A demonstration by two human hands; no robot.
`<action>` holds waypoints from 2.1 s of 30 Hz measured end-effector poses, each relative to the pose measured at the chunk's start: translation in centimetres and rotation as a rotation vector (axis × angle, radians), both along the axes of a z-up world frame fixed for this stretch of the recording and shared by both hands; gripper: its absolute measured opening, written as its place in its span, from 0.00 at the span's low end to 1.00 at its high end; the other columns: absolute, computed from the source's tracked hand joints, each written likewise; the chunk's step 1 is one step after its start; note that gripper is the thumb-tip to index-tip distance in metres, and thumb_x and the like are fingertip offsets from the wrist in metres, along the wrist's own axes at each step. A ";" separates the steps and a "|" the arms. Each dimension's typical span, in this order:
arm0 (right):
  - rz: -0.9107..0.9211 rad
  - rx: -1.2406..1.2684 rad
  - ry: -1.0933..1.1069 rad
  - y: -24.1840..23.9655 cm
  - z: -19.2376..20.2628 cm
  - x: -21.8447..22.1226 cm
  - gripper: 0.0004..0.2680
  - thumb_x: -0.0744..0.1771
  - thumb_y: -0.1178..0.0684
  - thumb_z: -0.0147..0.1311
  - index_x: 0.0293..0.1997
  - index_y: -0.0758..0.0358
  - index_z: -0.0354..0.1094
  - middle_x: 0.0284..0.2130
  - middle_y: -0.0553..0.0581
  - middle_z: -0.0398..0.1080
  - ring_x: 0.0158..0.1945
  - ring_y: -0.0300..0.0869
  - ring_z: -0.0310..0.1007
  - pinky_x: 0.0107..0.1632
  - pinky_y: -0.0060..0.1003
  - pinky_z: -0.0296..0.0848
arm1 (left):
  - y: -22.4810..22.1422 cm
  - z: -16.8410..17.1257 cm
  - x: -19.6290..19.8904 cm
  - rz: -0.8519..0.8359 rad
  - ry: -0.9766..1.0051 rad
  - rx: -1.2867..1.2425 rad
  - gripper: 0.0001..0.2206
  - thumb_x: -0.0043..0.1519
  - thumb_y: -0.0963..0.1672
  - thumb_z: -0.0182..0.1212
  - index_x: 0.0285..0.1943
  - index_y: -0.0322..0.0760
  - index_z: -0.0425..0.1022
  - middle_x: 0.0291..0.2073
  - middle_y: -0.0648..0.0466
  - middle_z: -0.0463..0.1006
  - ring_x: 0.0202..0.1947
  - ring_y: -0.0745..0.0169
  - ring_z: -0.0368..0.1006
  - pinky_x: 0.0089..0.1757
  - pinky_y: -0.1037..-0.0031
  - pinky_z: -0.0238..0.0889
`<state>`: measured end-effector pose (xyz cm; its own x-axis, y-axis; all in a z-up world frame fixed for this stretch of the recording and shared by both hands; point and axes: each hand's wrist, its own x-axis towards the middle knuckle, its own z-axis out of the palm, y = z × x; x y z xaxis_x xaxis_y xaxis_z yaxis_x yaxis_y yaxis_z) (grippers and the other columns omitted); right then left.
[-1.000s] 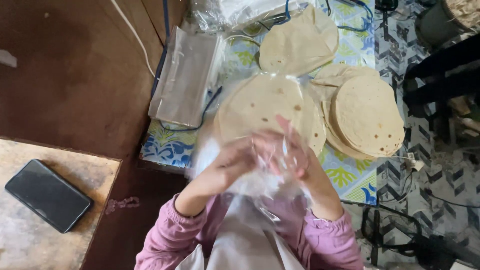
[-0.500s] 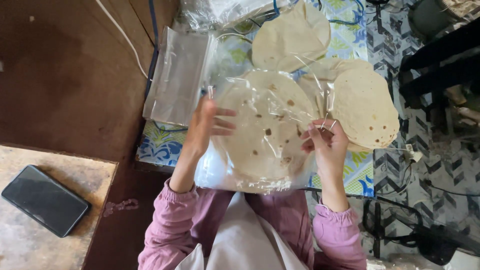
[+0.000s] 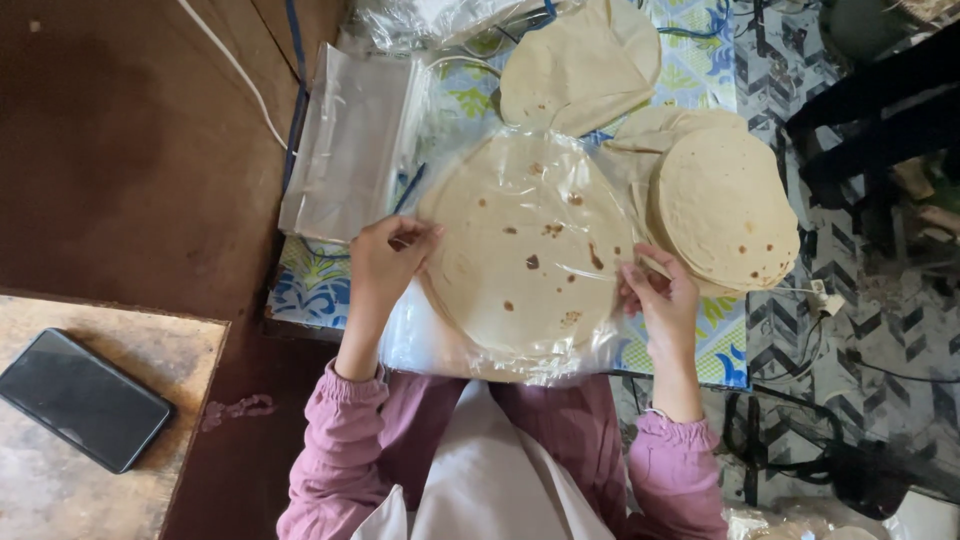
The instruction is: The person packages flatbread into plastic bags by hand, placing one flatbread into a bag and stacking the bagged bread on a table.
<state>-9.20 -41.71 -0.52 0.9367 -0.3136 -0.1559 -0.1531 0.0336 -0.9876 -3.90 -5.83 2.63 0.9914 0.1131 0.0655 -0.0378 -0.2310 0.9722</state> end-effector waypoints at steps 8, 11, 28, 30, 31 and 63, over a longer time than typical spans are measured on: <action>-0.042 -0.040 -0.097 1.5 0.7 -0.3 0.17 0.68 0.61 0.59 0.64 0.60 0.61 0.26 0.50 0.71 0.23 0.32 0.66 0.23 0.28 0.61 | -0.5 -0.9 -0.5 0.123 -0.077 0.140 0.10 0.58 0.44 0.74 0.36 0.31 0.80 0.24 0.54 0.80 0.23 0.72 0.73 0.28 0.78 0.65; -0.047 -0.052 -0.120 1.7 0.8 -0.5 0.17 0.68 0.61 0.58 0.64 0.59 0.60 0.25 0.50 0.71 0.22 0.32 0.65 0.23 0.28 0.61 | -0.8 -0.4 -0.7 0.134 -0.151 0.154 0.10 0.58 0.44 0.74 0.37 0.31 0.80 0.27 0.53 0.82 0.25 0.70 0.74 0.30 0.77 0.66; -0.082 -0.217 -0.177 1.3 -0.1 -0.8 0.06 0.72 0.55 0.55 0.51 0.63 0.73 0.24 0.43 0.65 0.21 0.27 0.55 0.25 0.25 0.54 | -0.6 -0.1 -1.7 0.160 -0.081 0.112 0.11 0.61 0.45 0.70 0.34 0.29 0.79 0.22 0.53 0.80 0.22 0.71 0.72 0.29 0.76 0.65; -0.090 -0.180 -0.208 1.1 -0.6 -0.7 0.06 0.72 0.55 0.55 0.51 0.63 0.72 0.24 0.43 0.63 0.22 0.27 0.55 0.25 0.24 0.54 | -0.6 0.1 -1.7 0.170 -0.050 0.106 0.13 0.63 0.46 0.68 0.34 0.29 0.78 0.21 0.53 0.78 0.22 0.71 0.71 0.29 0.77 0.64; -0.086 -0.179 -0.209 1.1 -0.5 -0.7 0.06 0.72 0.55 0.55 0.51 0.63 0.72 0.24 0.43 0.63 0.22 0.27 0.55 0.25 0.24 0.54 | -0.3 -0.3 -1.5 0.174 -0.050 0.107 0.13 0.63 0.46 0.68 0.34 0.29 0.78 0.21 0.53 0.78 0.22 0.71 0.71 0.29 0.77 0.64; -0.010 -1.343 -0.236 -9.6 -6.2 7.6 0.23 0.67 0.43 0.60 0.67 0.63 0.63 0.67 0.77 0.58 0.71 0.68 0.54 0.70 0.61 0.51 | 5.1 -8.4 2.7 0.222 -0.587 0.791 0.08 0.64 0.37 0.60 0.51 0.34 0.77 0.54 0.46 0.75 0.61 0.44 0.68 0.63 0.54 0.57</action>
<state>-1.60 -51.31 -6.73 0.8952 -0.1026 0.4337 0.0166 -0.9648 -0.2626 -1.19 -0.71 -5.72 0.7400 0.0042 0.6726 -0.3388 -0.8615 0.3781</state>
